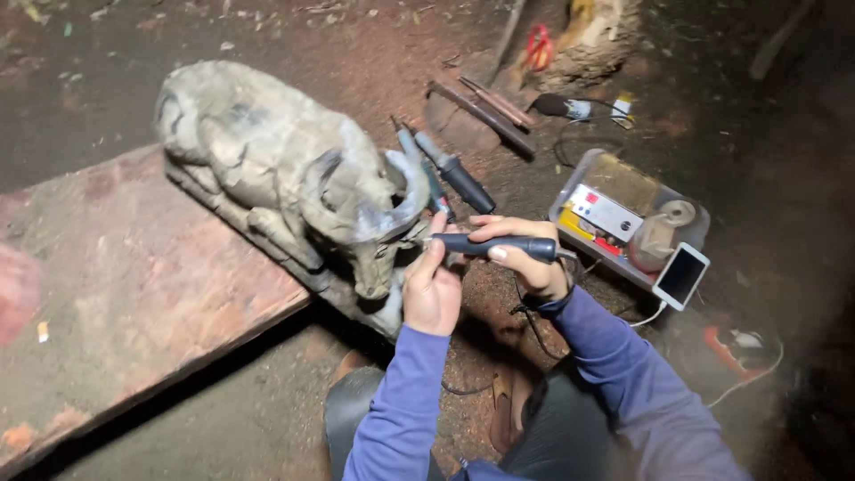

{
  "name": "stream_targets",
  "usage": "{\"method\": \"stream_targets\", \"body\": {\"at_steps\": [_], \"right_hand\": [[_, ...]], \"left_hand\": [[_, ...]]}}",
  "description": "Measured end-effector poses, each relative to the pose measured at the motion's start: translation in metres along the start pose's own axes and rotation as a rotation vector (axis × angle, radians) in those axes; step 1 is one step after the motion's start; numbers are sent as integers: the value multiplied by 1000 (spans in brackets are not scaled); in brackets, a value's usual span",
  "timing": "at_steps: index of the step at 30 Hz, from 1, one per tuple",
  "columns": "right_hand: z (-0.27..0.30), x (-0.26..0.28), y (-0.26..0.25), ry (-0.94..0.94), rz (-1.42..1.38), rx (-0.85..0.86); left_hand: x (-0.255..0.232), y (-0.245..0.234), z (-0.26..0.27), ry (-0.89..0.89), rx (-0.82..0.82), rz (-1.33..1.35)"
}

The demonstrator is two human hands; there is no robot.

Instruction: Using a rotary power tool to carve fine details and texture into a wooden buffalo sculpture

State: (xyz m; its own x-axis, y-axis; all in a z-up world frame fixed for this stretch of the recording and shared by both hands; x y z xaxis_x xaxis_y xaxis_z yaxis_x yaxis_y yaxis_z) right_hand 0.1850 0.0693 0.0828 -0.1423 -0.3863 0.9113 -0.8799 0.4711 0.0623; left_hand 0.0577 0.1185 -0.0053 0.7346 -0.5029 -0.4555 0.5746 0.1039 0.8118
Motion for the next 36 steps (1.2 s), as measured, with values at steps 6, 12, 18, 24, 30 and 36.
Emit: {"method": "stream_targets", "body": {"at_steps": [6,12,18,24,30,36], "right_hand": [[0,-15,-1,16,-168,-6],[1,-25,-4,19,-206,28],[2,-29,-11,32,-228,9],[6,-1,-10,-3,-243,49],[2,-8,-11,-39,-131,137],[-3,-8,-10,9,-100,99]], "left_hand": [[3,-13,-7,21,-37,-10],[2,-13,-5,37,-61,-5],[13,-13,-4,26,-72,25],[18,-6,2,23,-28,61],[18,-20,-11,61,-22,109],[16,-15,-15,51,22,87]]}}
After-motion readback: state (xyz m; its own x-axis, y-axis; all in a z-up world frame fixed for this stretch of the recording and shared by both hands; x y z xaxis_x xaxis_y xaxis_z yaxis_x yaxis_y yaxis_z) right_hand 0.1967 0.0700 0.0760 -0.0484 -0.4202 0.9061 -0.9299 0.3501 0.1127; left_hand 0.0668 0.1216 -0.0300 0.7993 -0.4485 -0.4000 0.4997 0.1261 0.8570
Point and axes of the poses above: each hand's wrist, its own z-axis away from the middle knuckle, its own y-axis out of the palm, x = y × z, the point moved 10 cm from there along -z, towards the middle knuckle, and after that the axes turned 12 degrees about -x, right-handed, at the moved point
